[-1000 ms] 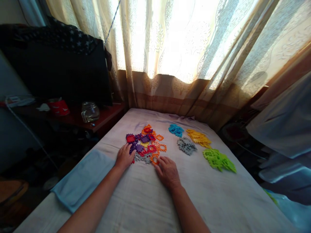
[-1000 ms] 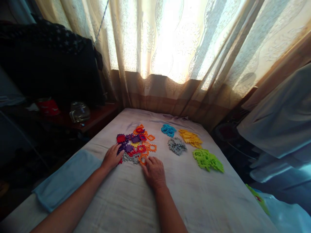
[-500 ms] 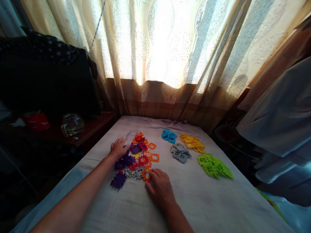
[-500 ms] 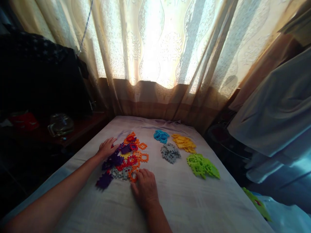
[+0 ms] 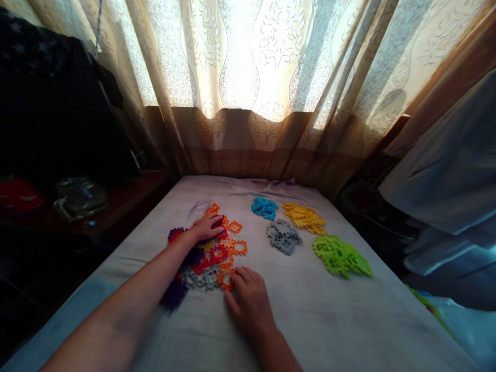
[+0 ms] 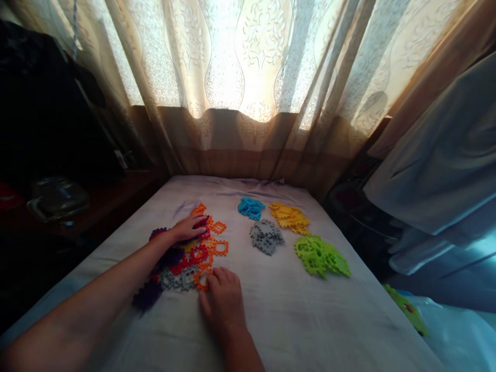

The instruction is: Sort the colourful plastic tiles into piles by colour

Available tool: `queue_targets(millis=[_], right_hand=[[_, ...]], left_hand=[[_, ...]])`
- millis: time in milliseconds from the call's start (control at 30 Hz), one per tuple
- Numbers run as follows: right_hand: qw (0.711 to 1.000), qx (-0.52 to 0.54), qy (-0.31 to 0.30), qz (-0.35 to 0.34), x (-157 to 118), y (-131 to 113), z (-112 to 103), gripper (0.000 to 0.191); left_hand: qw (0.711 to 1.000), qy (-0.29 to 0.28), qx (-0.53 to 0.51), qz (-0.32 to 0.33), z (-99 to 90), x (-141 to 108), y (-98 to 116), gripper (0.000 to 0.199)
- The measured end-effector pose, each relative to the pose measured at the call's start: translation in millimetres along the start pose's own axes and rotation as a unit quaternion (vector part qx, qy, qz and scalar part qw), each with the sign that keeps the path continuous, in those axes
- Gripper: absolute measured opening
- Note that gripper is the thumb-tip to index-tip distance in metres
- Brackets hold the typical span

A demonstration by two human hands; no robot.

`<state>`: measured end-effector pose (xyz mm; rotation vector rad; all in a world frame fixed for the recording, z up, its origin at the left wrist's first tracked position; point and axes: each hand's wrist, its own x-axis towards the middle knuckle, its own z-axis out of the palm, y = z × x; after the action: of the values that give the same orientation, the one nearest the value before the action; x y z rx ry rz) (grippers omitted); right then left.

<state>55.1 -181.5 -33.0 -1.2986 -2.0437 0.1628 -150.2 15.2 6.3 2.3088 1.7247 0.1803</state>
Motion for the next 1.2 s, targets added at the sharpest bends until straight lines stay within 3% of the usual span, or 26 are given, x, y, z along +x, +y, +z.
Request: queue_targets(millis=[200,367,600,767,900,967,1067,1200], right_hand=[[1.000,-0.009,-0.009,0.008,0,-1,-2,0.024],[1.000,-0.015,-0.002,0.022,-2,-2,-6,0.024],[0.999,-0.016,-0.016,0.031,-6,-5,-8,0.032],[0.999,-0.006,0.019,0.047,-6,-1,-5,0.030],[0.998,-0.003,0.018,0.067,16,3,-4,0.022],[0.997,-0.015,-0.017,0.069,34,2,-3,0.023],[0.993,-0.049,-0.092,0.061,60,0,-1,0.024],[0.980,-0.083,-0.170,0.054,74,-4,1,0.018]], left_hand=[[0.998,-0.002,0.008,0.065,-2.6,-79,24,0.050],[0.996,0.019,-0.005,0.082,13.8,-133,38,0.041],[0.977,0.191,-0.051,0.078,35.1,-185,23,0.027],[0.945,0.318,-0.059,0.045,33.4,-198,0,0.027],[0.927,0.355,-0.120,-0.017,30.9,-193,-17,0.028],[0.912,0.361,-0.189,-0.050,29.7,-191,-24,0.032],[0.863,0.376,-0.309,-0.134,28.2,-192,-30,0.040],[0.810,0.378,-0.403,-0.198,28.4,-194,-34,0.045]])
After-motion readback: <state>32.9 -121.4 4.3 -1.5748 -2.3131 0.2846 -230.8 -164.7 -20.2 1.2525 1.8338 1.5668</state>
